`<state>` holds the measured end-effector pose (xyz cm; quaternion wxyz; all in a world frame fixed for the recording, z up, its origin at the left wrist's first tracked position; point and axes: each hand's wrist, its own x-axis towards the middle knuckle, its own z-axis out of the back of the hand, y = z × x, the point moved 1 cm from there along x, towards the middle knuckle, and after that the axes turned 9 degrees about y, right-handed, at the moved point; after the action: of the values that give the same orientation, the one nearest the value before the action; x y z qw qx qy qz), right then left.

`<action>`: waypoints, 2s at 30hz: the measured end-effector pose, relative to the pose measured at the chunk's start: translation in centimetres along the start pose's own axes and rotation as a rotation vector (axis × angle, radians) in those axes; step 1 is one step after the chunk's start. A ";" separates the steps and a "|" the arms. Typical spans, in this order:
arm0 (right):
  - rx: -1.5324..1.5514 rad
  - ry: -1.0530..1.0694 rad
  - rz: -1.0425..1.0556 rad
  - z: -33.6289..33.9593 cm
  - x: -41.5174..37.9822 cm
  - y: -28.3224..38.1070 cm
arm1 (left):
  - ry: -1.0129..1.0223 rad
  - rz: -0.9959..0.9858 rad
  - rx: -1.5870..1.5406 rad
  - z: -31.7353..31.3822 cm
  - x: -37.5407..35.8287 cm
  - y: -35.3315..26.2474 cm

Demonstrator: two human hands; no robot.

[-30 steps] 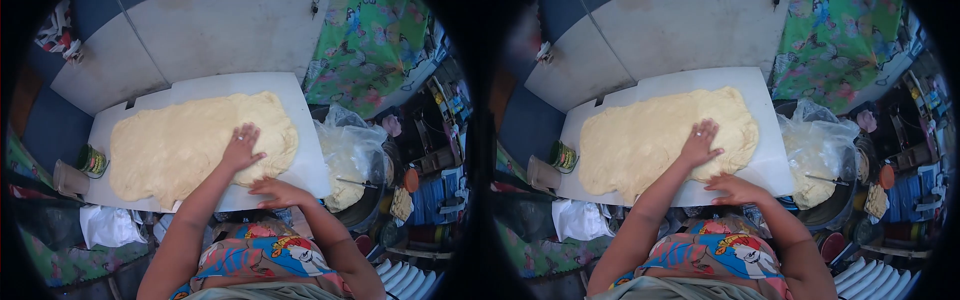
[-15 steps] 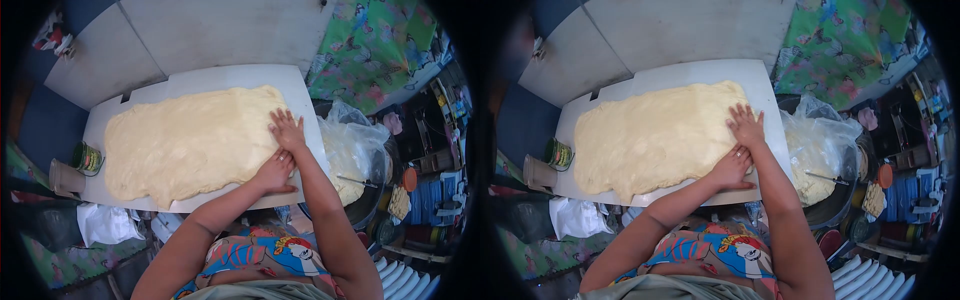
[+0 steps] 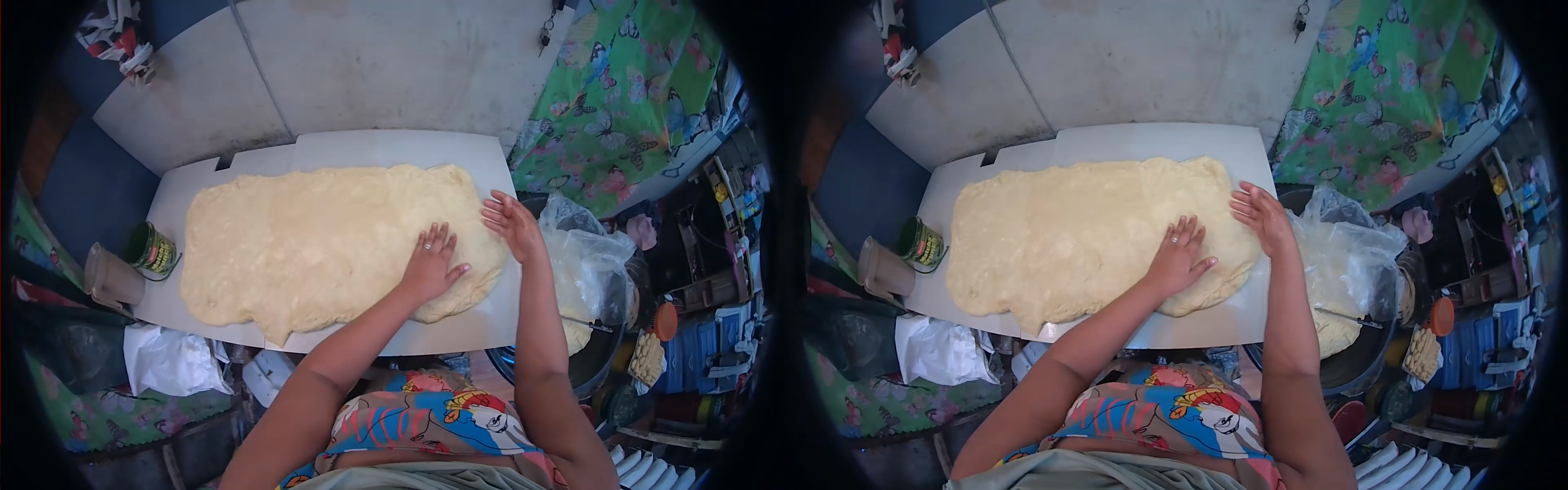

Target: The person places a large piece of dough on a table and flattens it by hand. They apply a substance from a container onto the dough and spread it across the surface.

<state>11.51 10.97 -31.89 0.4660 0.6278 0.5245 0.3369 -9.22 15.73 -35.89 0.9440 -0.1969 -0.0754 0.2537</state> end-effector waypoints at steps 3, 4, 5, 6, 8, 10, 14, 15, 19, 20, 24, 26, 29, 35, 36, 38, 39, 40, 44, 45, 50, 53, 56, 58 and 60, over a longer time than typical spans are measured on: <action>0.480 0.052 -0.080 -0.2 3.8 -5.0 | 0.023 0.063 0.056 -0.7 2.1 1.5; 0.591 -0.021 -0.190 0.2 4.7 -6.5 | 0.017 0.089 0.099 -0.9 2.6 2.0; 0.592 -0.022 -0.183 0.6 5.5 -6.5 | 0.016 0.084 0.103 -0.7 3.2 2.4; 0.550 -0.027 -0.206 0.9 6.5 -6.0 | 0.044 0.072 0.151 -0.5 3.9 2.9; 0.522 -0.049 -0.242 1.0 7.5 -6.3 | 0.096 0.062 0.192 -0.8 4.7 3.4; -0.499 -0.286 -0.128 0.0 8.7 -5.4 | 0.043 0.021 0.254 -0.8 6.7 3.9; -1.455 -0.042 0.396 0.2 10.5 -7.7 | 0.117 -0.001 0.322 -0.3 10.0 4.9; -1.305 0.036 0.148 1.3 11.7 -8.1 | 0.111 -0.035 0.324 -0.1 10.9 5.0; -1.281 0.138 -0.078 2.9 14.8 -6.7 | 0.129 -0.065 0.336 -0.5 13.8 5.4; -1.278 0.134 -0.085 3.0 15.4 -6.1 | 0.136 -0.055 0.346 -0.4 14.6 5.4; -1.211 0.153 -0.122 4.7 16.6 -6.1 | 0.113 -0.069 0.273 -0.7 17.0 5.8; -1.110 0.151 -0.012 5.7 16.5 -7.2 | 0.223 -0.039 0.354 -0.2 17.8 5.7; -1.115 0.023 0.173 5.2 12.2 -7.7 | 0.168 -0.091 0.298 -0.8 18.6 6.7; -1.398 0.195 -0.102 2.5 -0.2 -5.4 | 0.151 -0.137 0.310 0.2 19.2 6.4; -1.396 0.189 -0.107 2.2 -1.8 -5.7 | 0.155 -0.143 0.308 0.3 19.2 6.4; -1.425 0.095 -0.084 1.5 -5.3 -6.3 | -0.075 -0.214 0.313 0.1 18.8 6.3; -1.550 0.086 -0.173 1.7 -8.3 -7.2 | -0.243 -0.319 0.634 -1.5 18.4 6.3; -1.556 0.082 -0.168 1.9 -9.4 -7.2 | -0.251 -0.321 0.635 -1.6 17.6 5.5; -1.526 0.121 -0.113 2.8 -11.3 -6.8 | 0.228 -0.470 0.222 -2.3 9.5 0.6; -1.421 0.111 -0.065 3.1 -11.4 -6.7 | 0.263 -0.502 0.187 -2.7 8.1 -0.3; -0.963 -0.164 0.272 4.0 -11.3 -7.1 | 0.413 -0.701 0.089 -3.1 4.6 -3.8; -0.882 -0.232 0.280 4.4 -11.2 -7.3 | 0.277 -0.652 0.059 -4.9 3.5 -5.9; -0.791 -0.233 0.236 4.7 -10.1 -7.2 | 0.175 -0.531 0.109 -6.4 3.6 -8.2; -0.773 -0.234 0.270 3.5 -8.6 -6.1 | 0.166 -0.493 0.120 -7.4 3.6 -9.2; -0.867 -0.203 0.236 0.9 -7.2 -3.8 | 0.143 -0.455 0.134 -7.3 3.3 -9.2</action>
<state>9.40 3.87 -35.32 0.6932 0.4601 0.2118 0.5127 -0.49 7.64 -38.59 0.9908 -0.1291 -0.0336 0.0246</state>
